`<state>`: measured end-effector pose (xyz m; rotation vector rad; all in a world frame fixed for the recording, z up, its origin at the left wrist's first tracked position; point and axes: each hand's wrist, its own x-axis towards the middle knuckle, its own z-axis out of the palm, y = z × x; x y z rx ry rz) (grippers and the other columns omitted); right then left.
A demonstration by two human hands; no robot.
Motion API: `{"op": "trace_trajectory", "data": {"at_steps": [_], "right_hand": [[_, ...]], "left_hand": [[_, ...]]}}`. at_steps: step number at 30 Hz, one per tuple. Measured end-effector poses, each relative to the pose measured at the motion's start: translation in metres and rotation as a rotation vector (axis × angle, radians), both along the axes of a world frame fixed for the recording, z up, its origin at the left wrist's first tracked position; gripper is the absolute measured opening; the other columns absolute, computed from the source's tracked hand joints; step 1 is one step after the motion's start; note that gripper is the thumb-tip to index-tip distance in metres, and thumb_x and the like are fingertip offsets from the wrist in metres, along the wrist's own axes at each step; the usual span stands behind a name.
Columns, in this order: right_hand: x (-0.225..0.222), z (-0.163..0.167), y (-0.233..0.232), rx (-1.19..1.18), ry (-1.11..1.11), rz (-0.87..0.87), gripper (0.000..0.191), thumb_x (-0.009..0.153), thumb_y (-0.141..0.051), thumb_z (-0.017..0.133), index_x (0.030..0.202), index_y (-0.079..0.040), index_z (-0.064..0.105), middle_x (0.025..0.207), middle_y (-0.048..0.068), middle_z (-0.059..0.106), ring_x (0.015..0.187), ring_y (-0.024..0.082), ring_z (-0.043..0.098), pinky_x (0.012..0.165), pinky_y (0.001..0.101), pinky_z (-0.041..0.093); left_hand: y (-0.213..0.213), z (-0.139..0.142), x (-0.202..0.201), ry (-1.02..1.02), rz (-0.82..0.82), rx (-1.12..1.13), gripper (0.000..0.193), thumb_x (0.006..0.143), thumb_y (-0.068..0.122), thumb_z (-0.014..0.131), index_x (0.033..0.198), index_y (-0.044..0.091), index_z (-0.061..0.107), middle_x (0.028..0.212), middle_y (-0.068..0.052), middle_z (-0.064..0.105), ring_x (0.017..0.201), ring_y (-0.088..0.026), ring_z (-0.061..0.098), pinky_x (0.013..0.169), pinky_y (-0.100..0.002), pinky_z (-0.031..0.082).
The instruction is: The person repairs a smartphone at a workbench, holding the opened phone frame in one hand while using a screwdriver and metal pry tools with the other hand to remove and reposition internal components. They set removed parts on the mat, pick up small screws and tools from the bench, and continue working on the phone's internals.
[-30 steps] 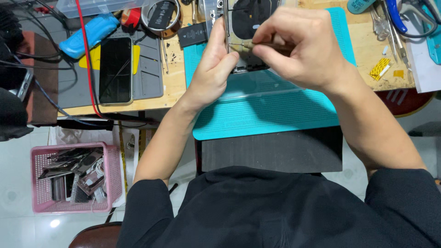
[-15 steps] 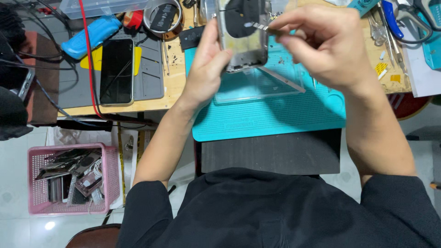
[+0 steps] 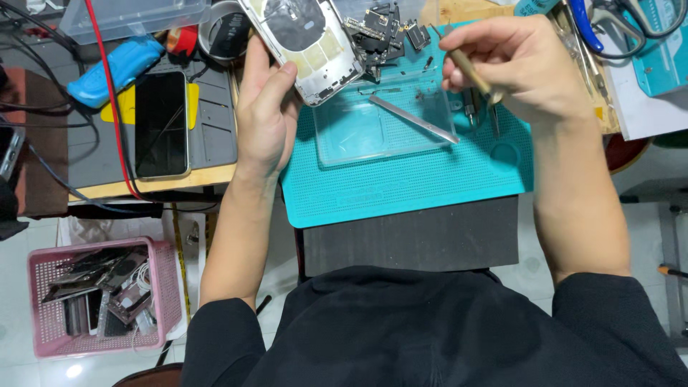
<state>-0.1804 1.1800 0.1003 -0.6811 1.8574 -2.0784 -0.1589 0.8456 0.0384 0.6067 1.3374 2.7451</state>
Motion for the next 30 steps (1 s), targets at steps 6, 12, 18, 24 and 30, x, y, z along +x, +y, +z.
{"op": "trace_trajectory", "data": {"at_steps": [6, 12, 18, 24, 30], "right_hand": [[0.002, -0.016, -0.006, 0.329, 0.340, -0.271, 0.016, 0.103, 0.002, 0.072, 0.119, 0.005, 0.074, 0.097, 0.012, 0.064, 0.078, 0.013, 0.062, 0.068, 0.0252, 0.050], [0.005, -0.021, -0.020, 0.389, 0.469, -0.236, 0.009, 0.105, 0.004, 0.066, 0.112, 0.007, 0.071, 0.105, 0.010, 0.068, 0.090, 0.013, 0.069, 0.080, 0.0227, 0.055], [0.008, -0.019, -0.038, 0.481, 0.263, -0.241, 0.010, 0.111, -0.008, 0.058, 0.109, 0.002, 0.059, 0.095, 0.005, 0.073, 0.088, 0.011, 0.074, 0.077, 0.0241, 0.061], [0.013, -0.001, -0.048, 0.528, 0.625, -0.318, 0.007, 0.111, 0.001, 0.064, 0.107, 0.007, 0.064, 0.097, 0.018, 0.070, 0.084, 0.022, 0.066, 0.072, 0.0303, 0.054], [0.025, 0.028, -0.059, 0.084, 0.369, -0.208, 0.010, 0.101, 0.005, 0.071, 0.108, 0.004, 0.064, 0.098, 0.014, 0.070, 0.084, 0.014, 0.072, 0.071, 0.0249, 0.060]], "left_hand": [[-0.004, -0.001, 0.003, -0.024, 0.043, -0.024, 0.054, 0.113, -0.004, 0.053, 0.160, 0.005, 0.029, 0.146, -0.016, 0.055, 0.132, -0.021, 0.060, 0.112, -0.035, 0.054], [-0.001, -0.001, -0.001, -0.052, 0.095, -0.060, 0.051, 0.111, -0.002, 0.058, 0.157, 0.004, 0.038, 0.136, -0.016, 0.066, 0.118, -0.020, 0.069, 0.100, -0.035, 0.062], [-0.003, 0.000, -0.003, -0.089, 0.051, -0.020, 0.038, 0.116, 0.010, 0.052, 0.153, 0.002, 0.045, 0.131, -0.014, 0.068, 0.116, -0.020, 0.071, 0.094, -0.034, 0.064], [-0.006, -0.002, -0.011, -0.084, -0.029, 0.056, 0.033, 0.117, 0.014, 0.047, 0.148, 0.003, 0.045, 0.135, -0.013, 0.066, 0.121, -0.023, 0.070, 0.102, -0.039, 0.062], [0.001, -0.012, -0.026, -0.148, -0.115, 0.192, 0.033, 0.120, 0.016, 0.041, 0.146, -0.002, 0.049, 0.134, -0.014, 0.065, 0.122, -0.020, 0.066, 0.110, -0.036, 0.054]]}}
